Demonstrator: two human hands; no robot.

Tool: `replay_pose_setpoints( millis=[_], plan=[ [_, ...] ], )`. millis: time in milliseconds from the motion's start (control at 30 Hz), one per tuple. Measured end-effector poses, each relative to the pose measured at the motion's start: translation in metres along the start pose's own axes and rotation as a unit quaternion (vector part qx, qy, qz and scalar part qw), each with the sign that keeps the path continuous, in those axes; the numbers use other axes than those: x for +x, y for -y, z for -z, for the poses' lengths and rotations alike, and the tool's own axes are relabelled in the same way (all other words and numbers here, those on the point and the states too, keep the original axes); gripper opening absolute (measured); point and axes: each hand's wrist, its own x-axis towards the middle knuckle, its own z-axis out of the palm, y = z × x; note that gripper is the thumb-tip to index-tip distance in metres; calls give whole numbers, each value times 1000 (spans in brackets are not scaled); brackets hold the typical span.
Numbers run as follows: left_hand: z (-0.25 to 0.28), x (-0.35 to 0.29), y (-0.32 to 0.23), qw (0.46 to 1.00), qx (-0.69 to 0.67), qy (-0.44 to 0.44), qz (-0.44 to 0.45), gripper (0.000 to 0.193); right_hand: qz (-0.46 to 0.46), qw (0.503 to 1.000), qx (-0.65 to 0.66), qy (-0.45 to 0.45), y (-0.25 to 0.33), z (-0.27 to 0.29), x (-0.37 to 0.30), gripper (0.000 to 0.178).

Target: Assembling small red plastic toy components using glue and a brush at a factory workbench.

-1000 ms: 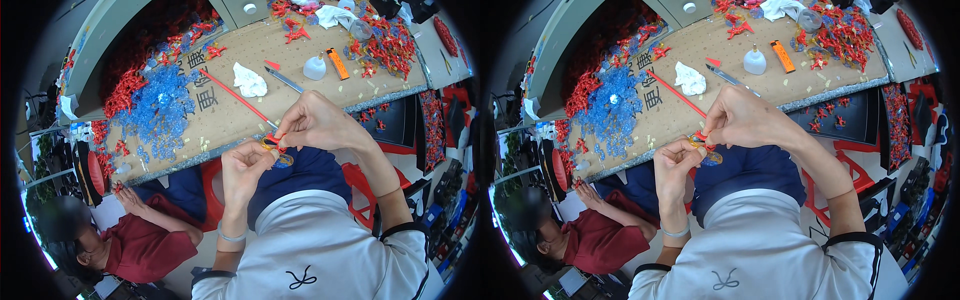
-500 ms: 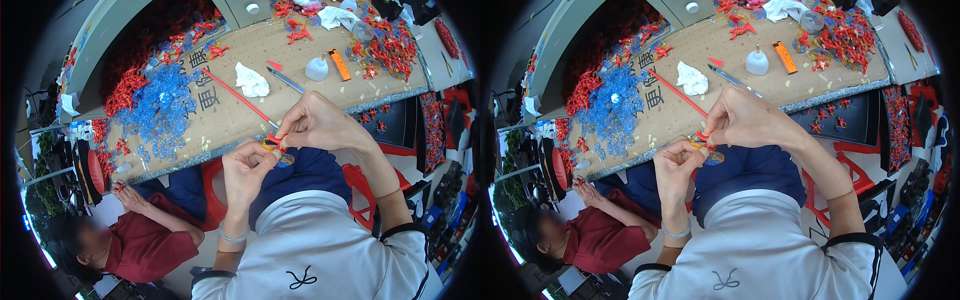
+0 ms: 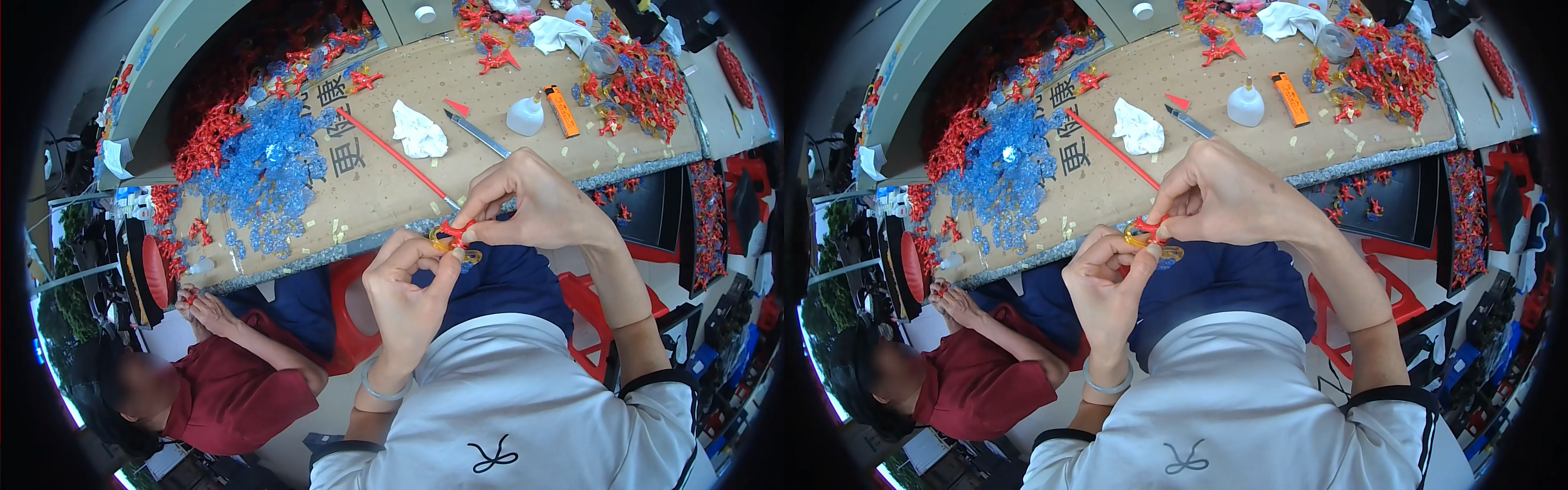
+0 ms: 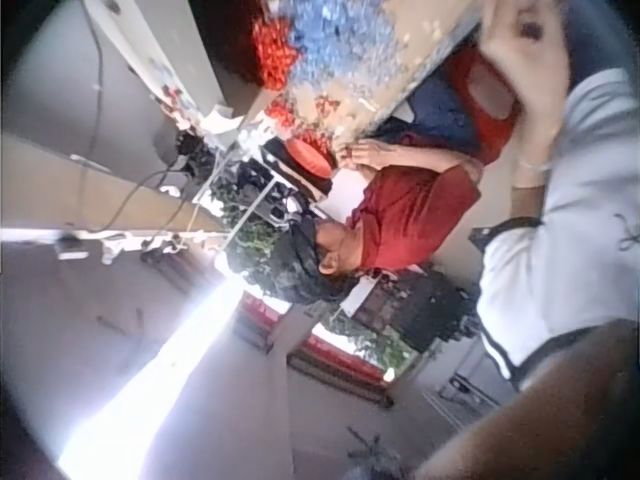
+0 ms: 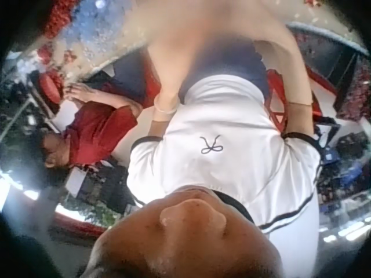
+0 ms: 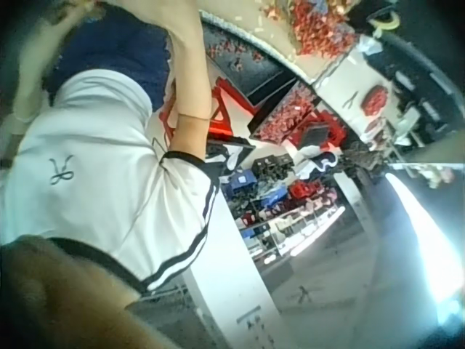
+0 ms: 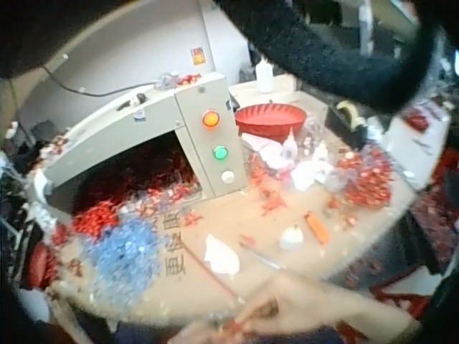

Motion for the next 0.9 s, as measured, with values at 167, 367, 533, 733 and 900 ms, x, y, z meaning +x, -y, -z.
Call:
replay_pose_setpoints(
  millis=[167,367,533,733,900],
  plan=[
    [-5,-2,-1,997,53,-31,-36,7,6,998,-59,0,4,2,-1,18],
    [-6,-3,-5,993,86,-48,-64,8,12,998,-58,8,3,3,-1,24],
    [-5,-1,-10,980,143,-81,-109,10,32,998,-55,6,1,2,0,24],
    [-2,5,-7,974,157,-103,-129,10,88,991,-66,-80,-9,-13,0,22],
    [-2,5,-7,967,174,-114,-145,11,88,991,-66,-75,-8,-13,1,23]
  ],
)
